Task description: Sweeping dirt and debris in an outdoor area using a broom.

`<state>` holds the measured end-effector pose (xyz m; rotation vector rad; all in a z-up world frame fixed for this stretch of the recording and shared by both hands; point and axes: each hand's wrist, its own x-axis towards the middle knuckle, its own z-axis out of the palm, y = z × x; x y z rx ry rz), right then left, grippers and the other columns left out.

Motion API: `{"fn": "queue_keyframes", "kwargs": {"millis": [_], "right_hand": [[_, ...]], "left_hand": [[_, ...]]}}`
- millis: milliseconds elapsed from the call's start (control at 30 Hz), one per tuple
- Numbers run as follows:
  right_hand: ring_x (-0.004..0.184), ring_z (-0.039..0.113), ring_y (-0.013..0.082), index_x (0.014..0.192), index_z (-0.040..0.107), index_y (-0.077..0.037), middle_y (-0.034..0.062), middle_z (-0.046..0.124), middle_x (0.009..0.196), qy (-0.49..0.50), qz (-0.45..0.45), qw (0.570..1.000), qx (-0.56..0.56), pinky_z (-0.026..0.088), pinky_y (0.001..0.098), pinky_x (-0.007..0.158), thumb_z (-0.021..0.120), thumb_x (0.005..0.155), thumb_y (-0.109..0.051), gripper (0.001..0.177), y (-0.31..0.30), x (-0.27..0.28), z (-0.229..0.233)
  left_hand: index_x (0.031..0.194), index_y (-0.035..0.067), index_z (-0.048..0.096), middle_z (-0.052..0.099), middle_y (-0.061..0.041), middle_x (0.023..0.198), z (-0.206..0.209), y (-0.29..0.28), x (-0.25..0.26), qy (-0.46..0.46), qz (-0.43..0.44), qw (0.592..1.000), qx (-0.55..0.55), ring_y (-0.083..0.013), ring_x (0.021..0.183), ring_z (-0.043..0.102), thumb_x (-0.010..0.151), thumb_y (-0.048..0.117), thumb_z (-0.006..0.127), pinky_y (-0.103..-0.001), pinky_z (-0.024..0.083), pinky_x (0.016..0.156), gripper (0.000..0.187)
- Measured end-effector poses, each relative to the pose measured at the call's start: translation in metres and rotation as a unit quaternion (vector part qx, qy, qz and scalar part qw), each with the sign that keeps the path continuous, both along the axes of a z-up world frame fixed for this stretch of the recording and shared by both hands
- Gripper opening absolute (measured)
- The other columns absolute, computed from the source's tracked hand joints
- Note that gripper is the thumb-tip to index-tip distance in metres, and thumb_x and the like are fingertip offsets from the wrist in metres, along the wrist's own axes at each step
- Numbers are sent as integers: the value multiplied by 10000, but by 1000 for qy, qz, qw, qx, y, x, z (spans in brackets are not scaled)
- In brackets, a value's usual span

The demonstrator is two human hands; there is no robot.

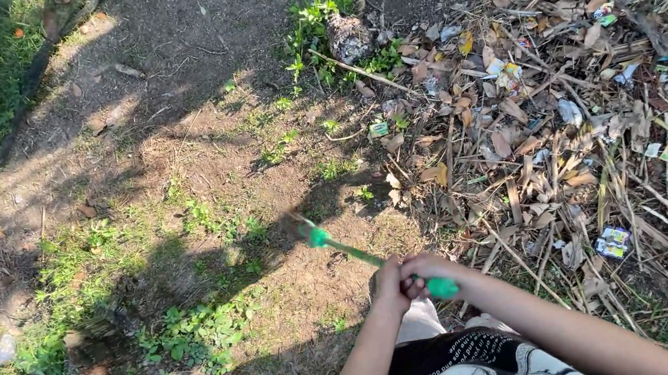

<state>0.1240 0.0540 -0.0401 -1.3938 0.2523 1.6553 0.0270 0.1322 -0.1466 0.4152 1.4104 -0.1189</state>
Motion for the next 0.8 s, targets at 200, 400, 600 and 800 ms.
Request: {"fn": "queue_keyframes", "kwargs": {"millis": [200, 400, 600, 800], "right_hand": [[416, 439, 42, 916, 510, -54, 35, 436, 745, 52, -207, 976, -31, 399, 228, 297, 597, 875, 40, 135, -51, 11, 9], [390, 473, 163, 1190, 443, 43, 87, 517, 646, -66, -60, 995, -44, 447, 272, 310, 485, 1032, 24, 164, -50, -46, 18], [542, 520, 190, 1046, 500, 33, 123, 557, 740, -4, 43, 998, -42, 490, 334, 490, 473, 1017, -88, 127, -3, -57, 149], [428, 494, 104, 1060, 512, 37, 59, 566, 649, -2, -11, 999, 41, 401, 205, 318, 544, 988, 12, 83, 22, -28, 43]], "left_hand": [[844, 101, 715, 483, 13, 514, 4, -36, 50, -66, -187, 979, -44, -129, 324, 526, 850, 259, 663, -313, 577, 341, 167], [1045, 52, 601, 620, -55, 777, 134, -3, 1, -177, -289, 940, -47, -90, 423, 509, 1104, 234, 474, -201, 480, 352, 229], [1264, 33, 602, 702, -54, 1252, 198, 16, -35, -178, -194, 964, 17, -81, 674, 577, 1022, 285, 512, -187, 489, 556, 361], [988, -31, 554, 546, -43, 628, 139, 48, -4, -93, -147, 984, 43, -109, 371, 470, 1059, 137, 467, -210, 409, 292, 202]]}}
